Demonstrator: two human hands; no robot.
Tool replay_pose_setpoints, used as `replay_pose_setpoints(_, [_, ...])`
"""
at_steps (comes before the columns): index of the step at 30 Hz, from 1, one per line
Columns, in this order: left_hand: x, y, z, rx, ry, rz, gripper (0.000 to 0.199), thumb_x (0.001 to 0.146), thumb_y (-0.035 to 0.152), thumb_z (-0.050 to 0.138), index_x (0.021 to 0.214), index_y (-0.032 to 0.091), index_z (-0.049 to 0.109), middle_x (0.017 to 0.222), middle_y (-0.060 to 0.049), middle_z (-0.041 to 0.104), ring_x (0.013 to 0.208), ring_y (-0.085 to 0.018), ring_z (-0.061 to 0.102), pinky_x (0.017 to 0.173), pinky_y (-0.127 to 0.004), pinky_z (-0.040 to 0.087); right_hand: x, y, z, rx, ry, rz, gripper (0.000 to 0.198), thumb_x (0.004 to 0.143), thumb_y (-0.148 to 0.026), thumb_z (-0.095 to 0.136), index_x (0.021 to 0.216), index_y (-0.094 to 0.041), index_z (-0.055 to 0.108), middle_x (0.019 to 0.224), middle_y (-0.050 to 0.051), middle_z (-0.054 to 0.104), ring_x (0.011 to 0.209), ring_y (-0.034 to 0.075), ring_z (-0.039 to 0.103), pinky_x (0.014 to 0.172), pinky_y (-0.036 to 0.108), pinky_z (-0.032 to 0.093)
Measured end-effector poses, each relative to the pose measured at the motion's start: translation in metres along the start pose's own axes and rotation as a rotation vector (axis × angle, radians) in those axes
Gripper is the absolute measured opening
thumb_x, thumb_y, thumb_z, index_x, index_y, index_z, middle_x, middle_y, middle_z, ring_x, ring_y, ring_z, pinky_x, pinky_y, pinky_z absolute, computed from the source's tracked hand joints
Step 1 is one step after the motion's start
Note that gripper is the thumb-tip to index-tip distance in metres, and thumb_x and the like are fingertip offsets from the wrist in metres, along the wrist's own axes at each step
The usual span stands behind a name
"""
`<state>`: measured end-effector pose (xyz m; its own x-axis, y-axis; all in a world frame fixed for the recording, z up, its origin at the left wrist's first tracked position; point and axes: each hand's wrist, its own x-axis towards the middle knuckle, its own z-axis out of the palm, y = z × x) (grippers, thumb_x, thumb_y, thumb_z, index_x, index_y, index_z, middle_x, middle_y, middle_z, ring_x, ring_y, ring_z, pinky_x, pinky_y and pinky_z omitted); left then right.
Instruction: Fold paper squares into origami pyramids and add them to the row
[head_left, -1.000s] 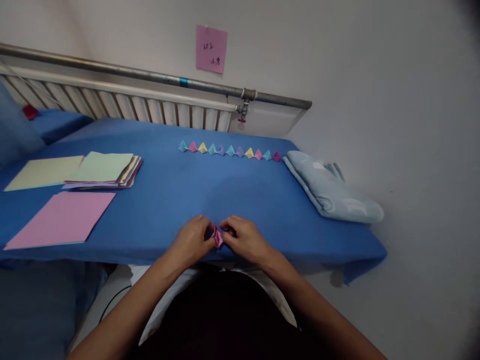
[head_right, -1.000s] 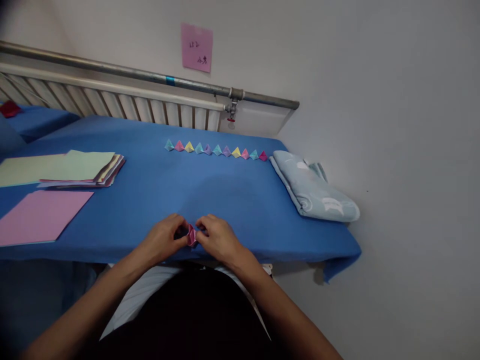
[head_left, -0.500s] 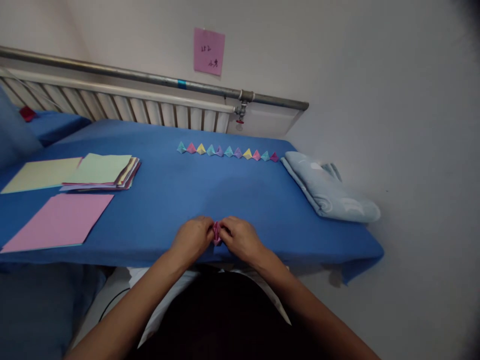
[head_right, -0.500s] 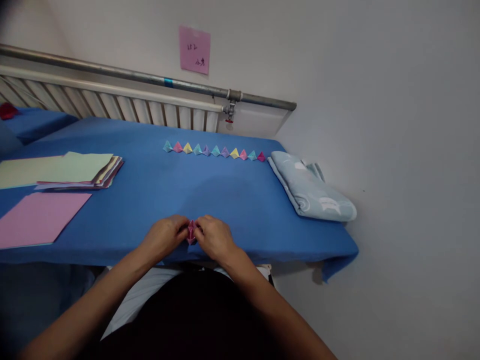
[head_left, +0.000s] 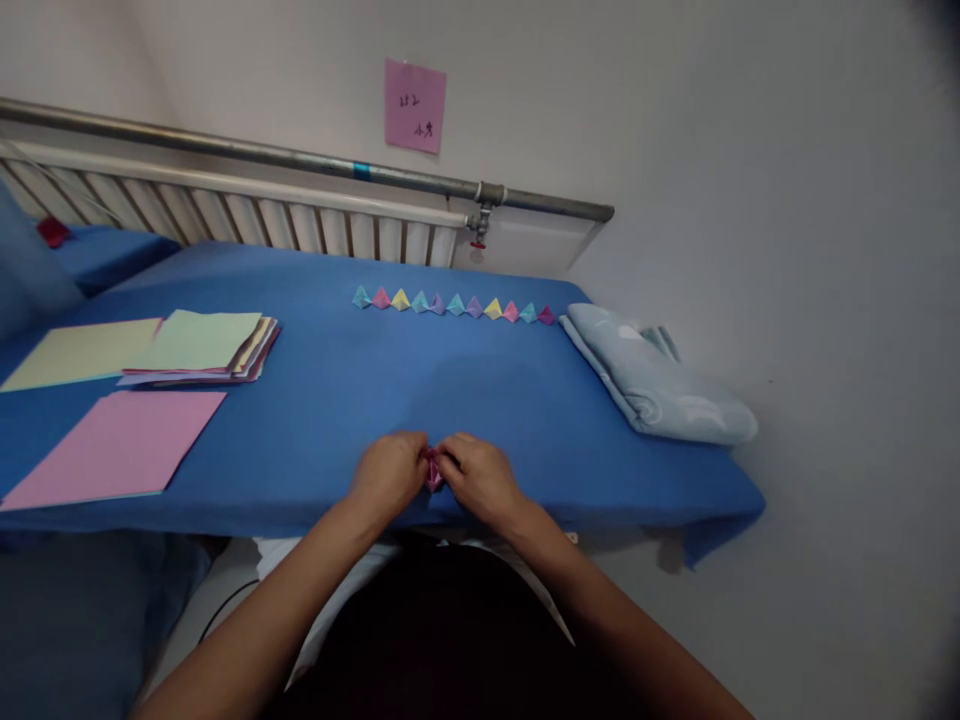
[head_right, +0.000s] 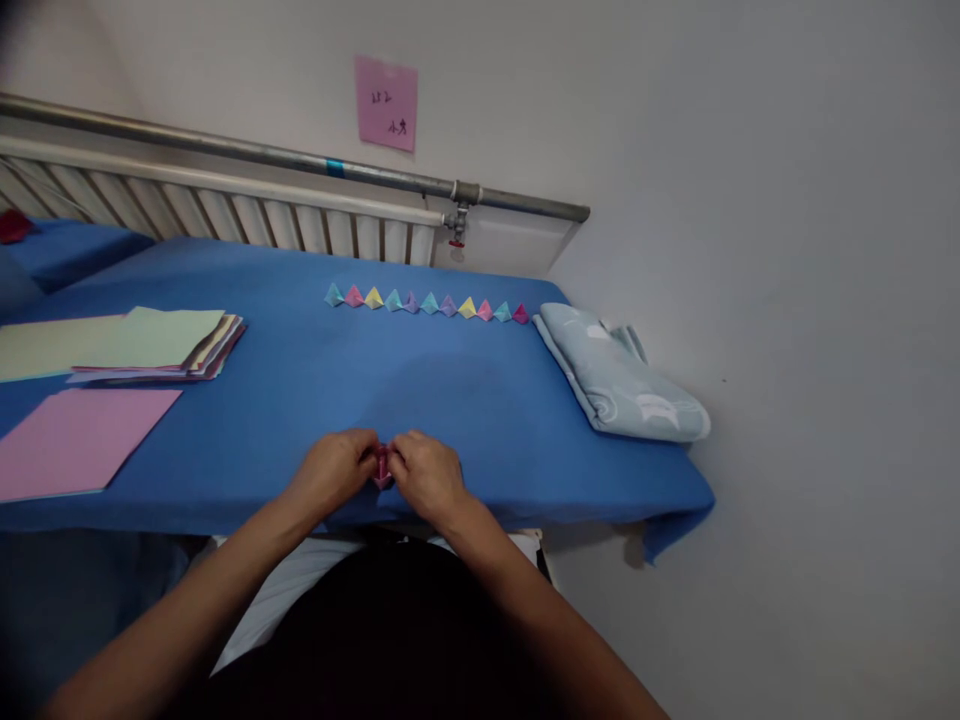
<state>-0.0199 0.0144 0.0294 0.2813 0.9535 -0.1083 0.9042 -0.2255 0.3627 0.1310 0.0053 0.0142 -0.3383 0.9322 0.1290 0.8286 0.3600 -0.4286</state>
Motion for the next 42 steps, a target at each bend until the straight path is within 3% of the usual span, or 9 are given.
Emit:
replay_pose_setpoints(19, [0.002, -0.006, 0.006, -0.037, 0.042, 0.099, 0.026, 0.090, 0.027, 0.040, 0.080, 0.020, 0.063, 0.079, -0.006, 0.068, 0.073, -0.019, 0.062, 0.063, -0.028, 0.038, 0.002, 0.000, 0.000, 0.040, 0.019, 0.009, 0.019, 0.087, -0.018, 0.052, 0.072, -0.021, 0.062, 0.074, 0.000, 0.062, 0.071, 0.013, 0.055, 0.064, 0.023, 0.034])
replay_pose_setpoints(28, [0.001, -0.012, 0.008, -0.180, 0.083, 0.170, 0.022, 0.088, 0.024, 0.044, 0.076, 0.019, 0.062, 0.075, -0.004, 0.067, 0.070, -0.017, 0.060, 0.065, -0.027, 0.041, 0.003, 0.004, -0.003, 0.189, 0.044, -0.004, 0.015, 0.085, -0.016, 0.053, 0.074, -0.020, 0.062, 0.073, 0.000, 0.063, 0.070, 0.013, 0.056, 0.067, 0.023, 0.038])
replay_pose_setpoints(31, [-0.007, -0.020, 0.006, -0.272, 0.138, 0.154, 0.016, 0.087, 0.023, 0.046, 0.089, 0.020, 0.061, 0.082, -0.002, 0.068, 0.075, -0.016, 0.061, 0.070, -0.027, 0.044, -0.005, 0.008, -0.009, 0.269, 0.085, 0.014, 0.010, 0.084, -0.016, 0.052, 0.084, -0.020, 0.062, 0.073, -0.002, 0.062, 0.068, 0.012, 0.056, 0.065, 0.022, 0.041])
replay_pose_setpoints(35, [-0.029, -0.031, 0.008, -0.360, 0.224, 0.122, 0.016, 0.087, 0.022, 0.043, 0.092, 0.019, 0.058, 0.085, -0.003, 0.064, 0.079, -0.016, 0.059, 0.073, -0.029, 0.045, -0.024, 0.008, -0.013, 0.337, 0.128, 0.037, 0.011, 0.082, -0.014, 0.051, 0.078, -0.019, 0.060, 0.072, -0.001, 0.059, 0.067, 0.012, 0.055, 0.064, 0.022, 0.042])
replay_pose_setpoints(42, [-0.044, -0.026, 0.022, -0.441, 0.207, 0.267, 0.016, 0.085, 0.021, 0.051, 0.098, 0.023, 0.059, 0.083, 0.000, 0.056, 0.076, -0.014, 0.054, 0.069, -0.027, 0.044, -0.038, 0.000, -0.008, 0.401, 0.081, -0.044, 0.017, 0.081, -0.015, 0.057, 0.094, -0.023, 0.065, 0.082, 0.000, 0.061, 0.074, 0.014, 0.056, 0.066, 0.024, 0.042])
